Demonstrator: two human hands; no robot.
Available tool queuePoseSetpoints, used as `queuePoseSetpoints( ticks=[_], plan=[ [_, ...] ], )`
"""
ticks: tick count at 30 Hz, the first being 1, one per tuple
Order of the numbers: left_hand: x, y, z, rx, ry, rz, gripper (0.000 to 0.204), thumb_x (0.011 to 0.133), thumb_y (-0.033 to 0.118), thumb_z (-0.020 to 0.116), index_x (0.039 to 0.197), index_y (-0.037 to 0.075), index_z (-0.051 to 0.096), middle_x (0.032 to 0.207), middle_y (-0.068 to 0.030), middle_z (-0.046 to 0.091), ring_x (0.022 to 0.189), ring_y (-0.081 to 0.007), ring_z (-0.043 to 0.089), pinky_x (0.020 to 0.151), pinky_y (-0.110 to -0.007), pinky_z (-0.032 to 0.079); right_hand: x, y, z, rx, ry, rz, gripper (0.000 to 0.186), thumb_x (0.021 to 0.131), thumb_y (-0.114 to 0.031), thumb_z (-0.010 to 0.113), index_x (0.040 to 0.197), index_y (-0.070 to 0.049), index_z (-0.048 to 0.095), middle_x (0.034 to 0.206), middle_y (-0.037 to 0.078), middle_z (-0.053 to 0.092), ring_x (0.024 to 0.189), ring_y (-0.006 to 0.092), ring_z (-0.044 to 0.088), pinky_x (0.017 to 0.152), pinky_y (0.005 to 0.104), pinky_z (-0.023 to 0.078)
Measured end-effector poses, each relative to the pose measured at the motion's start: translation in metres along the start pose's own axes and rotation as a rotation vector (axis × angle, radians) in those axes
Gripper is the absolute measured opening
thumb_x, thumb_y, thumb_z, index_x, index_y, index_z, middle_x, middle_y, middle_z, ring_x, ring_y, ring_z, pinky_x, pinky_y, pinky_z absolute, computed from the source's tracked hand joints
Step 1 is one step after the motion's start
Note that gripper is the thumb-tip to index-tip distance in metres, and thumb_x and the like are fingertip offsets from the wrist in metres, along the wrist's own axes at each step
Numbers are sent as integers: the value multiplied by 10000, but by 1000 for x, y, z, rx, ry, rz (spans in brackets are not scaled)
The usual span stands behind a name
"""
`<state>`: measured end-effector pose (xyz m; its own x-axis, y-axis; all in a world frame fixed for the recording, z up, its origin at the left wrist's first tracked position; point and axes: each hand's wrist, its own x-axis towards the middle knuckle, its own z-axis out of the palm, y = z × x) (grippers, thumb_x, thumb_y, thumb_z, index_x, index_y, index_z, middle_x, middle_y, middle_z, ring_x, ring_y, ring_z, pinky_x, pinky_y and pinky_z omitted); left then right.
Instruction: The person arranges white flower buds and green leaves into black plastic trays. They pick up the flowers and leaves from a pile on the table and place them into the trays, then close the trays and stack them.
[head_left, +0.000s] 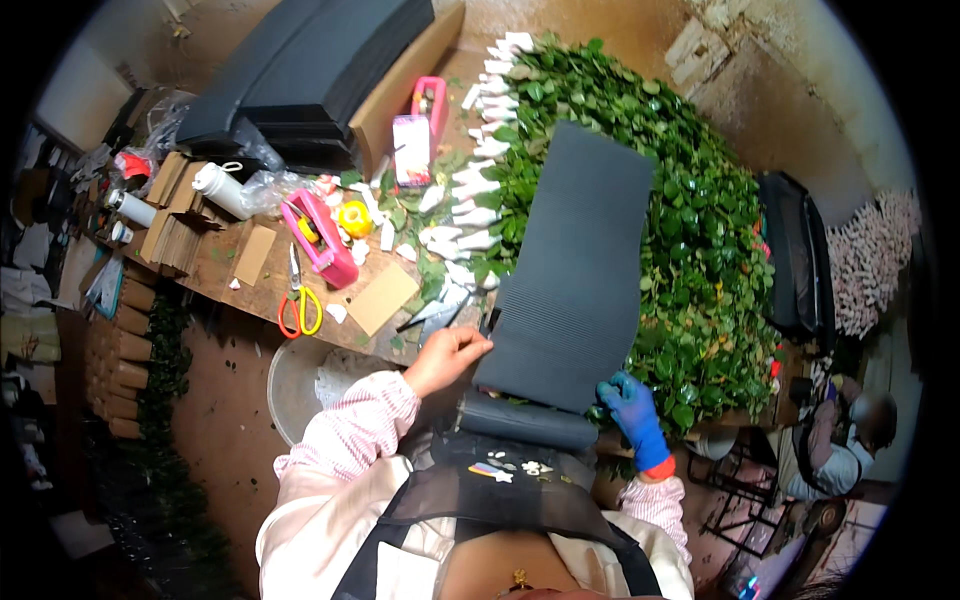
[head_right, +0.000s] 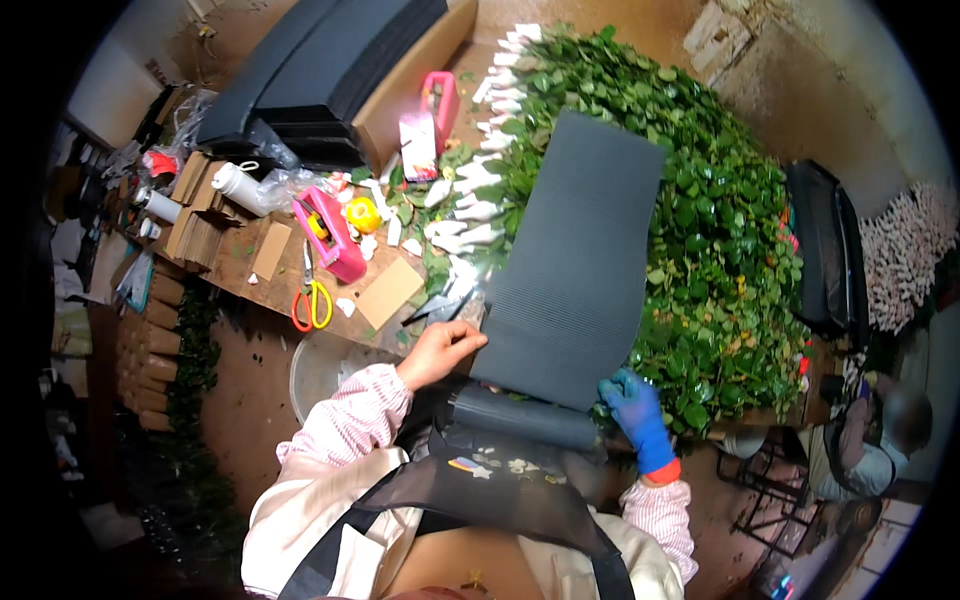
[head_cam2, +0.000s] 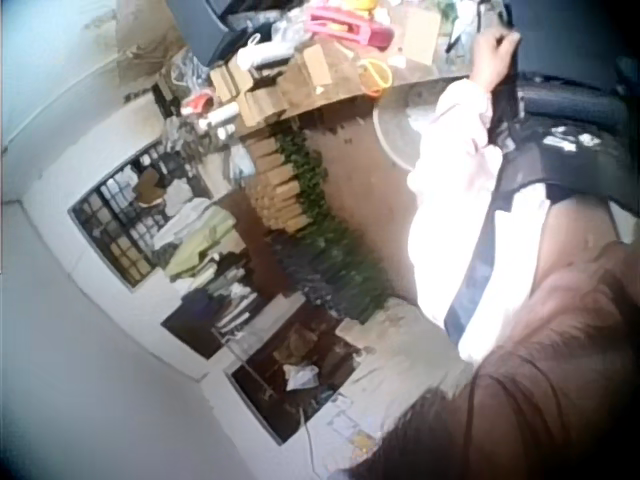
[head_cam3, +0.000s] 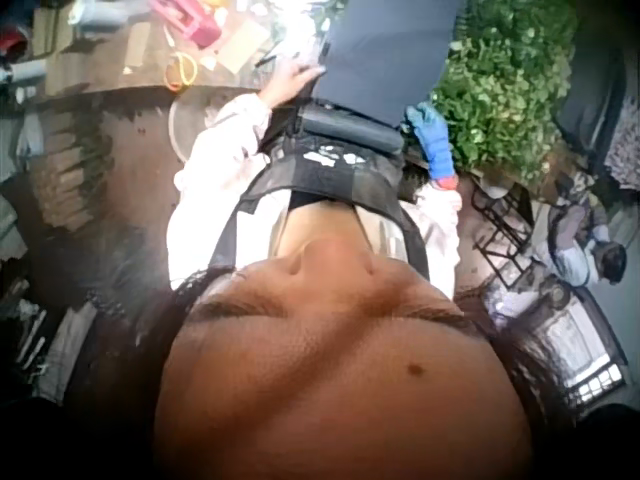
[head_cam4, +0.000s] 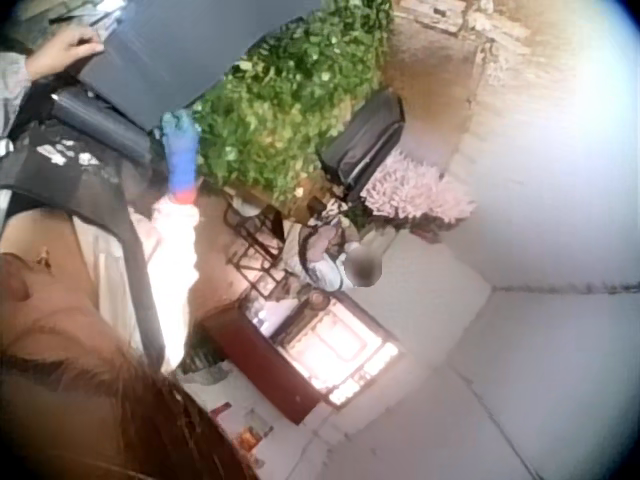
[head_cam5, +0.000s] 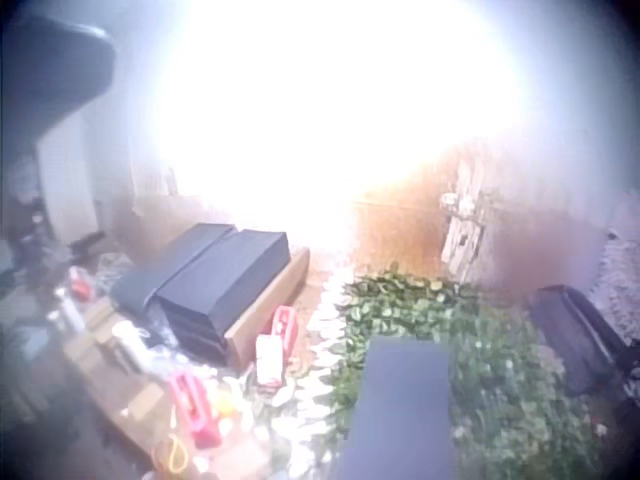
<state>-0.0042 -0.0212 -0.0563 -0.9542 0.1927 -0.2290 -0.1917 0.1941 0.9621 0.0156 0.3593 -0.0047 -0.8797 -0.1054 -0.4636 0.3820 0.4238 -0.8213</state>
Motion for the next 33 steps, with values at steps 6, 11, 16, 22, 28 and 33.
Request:
queuePoseSetpoints(
  ticks=[6,11,16,22,28,33],
  plan=[
    [25,-51,13,259,28,-35,270,1014,261,719,993,-5,757,785,-107,733,710,-159,665,690,-351,528,14,-44,-4,-796,-139,-232,271,943,-352,719,1122,-153,759,1028,145,751,916,371,715,814,491,574],
    [17,-48,2,404,-61,-47,300,995,286,746,977,-13,761,789,-142,728,698,-240,701,678,-375,532,66,-28,60,-821,-492,-715,330,959,-386,681,1250,-253,760,987,107,728,945,335,696,854,472,558],
    [14,-20,1,778,185,631,315,893,261,832,727,74,640,652,-110,602,614,-312,638,584,-439,521,73,2,74,-1018,-494,-791,323,927,-375,714,1227,-267,765,968,93,715,930,325,687,847,486,540],
    [42,-18,47,1136,-325,937,670,995,361,624,1549,14,473,1629,-192,450,1484,-317,470,1235,-461,364,74,10,79,-961,-497,-787,274,944,-378,699,1195,-285,759,945,98,710,899,329,695,821,491,543],
    [44,-39,58,978,-330,746,862,943,571,640,1583,30,438,1659,-163,413,1576,-295,329,1319,-488,172,51,-52,57,-824,-713,-725,369,914,-272,728,1273,-189,725,1095,127,736,988,354,711,879,494,560],
    [40,-38,58,922,-266,763,754,946,592,638,1463,49,566,1414,-142,599,1346,-320,531,1187,-491,356,69,-114,84,-877,163,-1033,522,899,-323,753,1380,-150,644,1201,162,725,1065,362,701,912,482,561]
  ],
)
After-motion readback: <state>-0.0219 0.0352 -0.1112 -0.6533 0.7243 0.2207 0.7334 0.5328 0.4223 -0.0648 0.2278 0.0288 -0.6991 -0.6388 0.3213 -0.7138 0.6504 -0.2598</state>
